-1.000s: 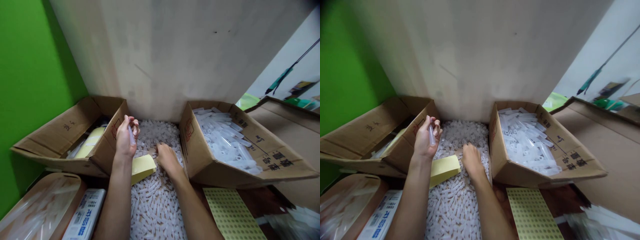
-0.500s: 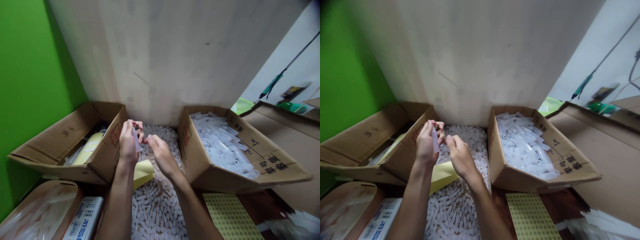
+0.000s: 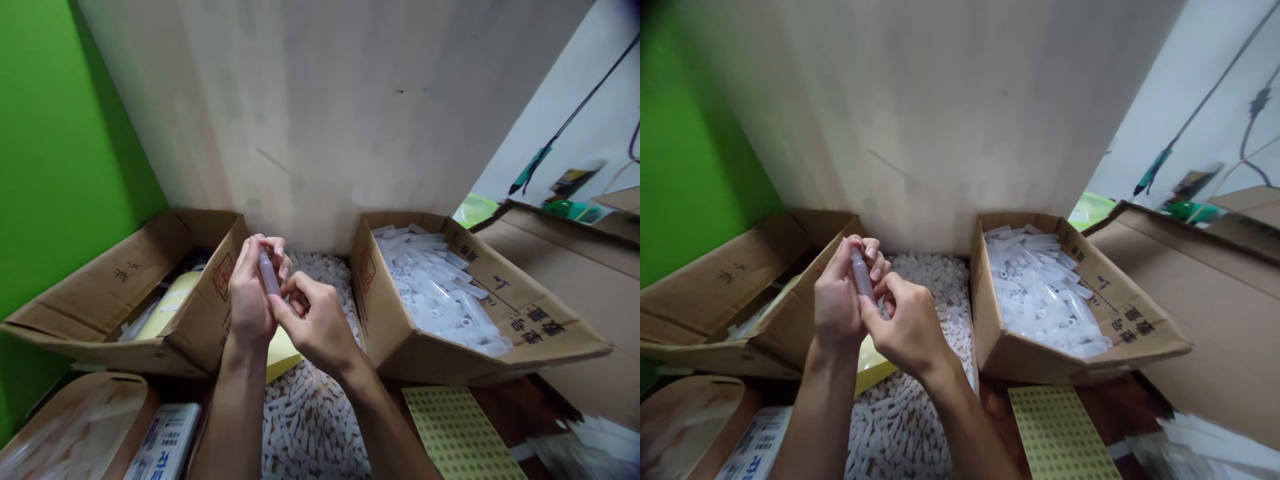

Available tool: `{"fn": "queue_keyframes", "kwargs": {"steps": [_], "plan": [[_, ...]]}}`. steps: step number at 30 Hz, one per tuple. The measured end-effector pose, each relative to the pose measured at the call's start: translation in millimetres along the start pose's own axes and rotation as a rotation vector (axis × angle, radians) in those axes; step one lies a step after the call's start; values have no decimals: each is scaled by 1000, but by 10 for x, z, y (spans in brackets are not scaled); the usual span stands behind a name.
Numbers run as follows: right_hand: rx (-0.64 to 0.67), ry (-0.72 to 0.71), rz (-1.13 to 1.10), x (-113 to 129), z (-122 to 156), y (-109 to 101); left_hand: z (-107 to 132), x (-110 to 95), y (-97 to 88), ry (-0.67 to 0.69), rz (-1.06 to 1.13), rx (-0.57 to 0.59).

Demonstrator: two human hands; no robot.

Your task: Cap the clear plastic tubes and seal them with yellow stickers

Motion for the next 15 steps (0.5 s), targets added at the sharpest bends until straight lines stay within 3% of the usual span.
{"fn": "queue_keyframes", "kwargs": {"steps": [8, 15], "plan": [[-58, -25, 12, -21, -45, -102, 17, 56, 37, -212, 161, -41], [-57, -23, 4, -47, -45, -112, 48, 55, 61, -273, 174, -119]]}}
Point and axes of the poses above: each hand's wrist, its own z-axis away from the middle knuckle, its own y-axis out of the palm, x = y × z, the point moved 3 cm from there along -z, towards the middle knuckle, and after that the axes turned 12 degrees about -x, right-handed, at the moved point
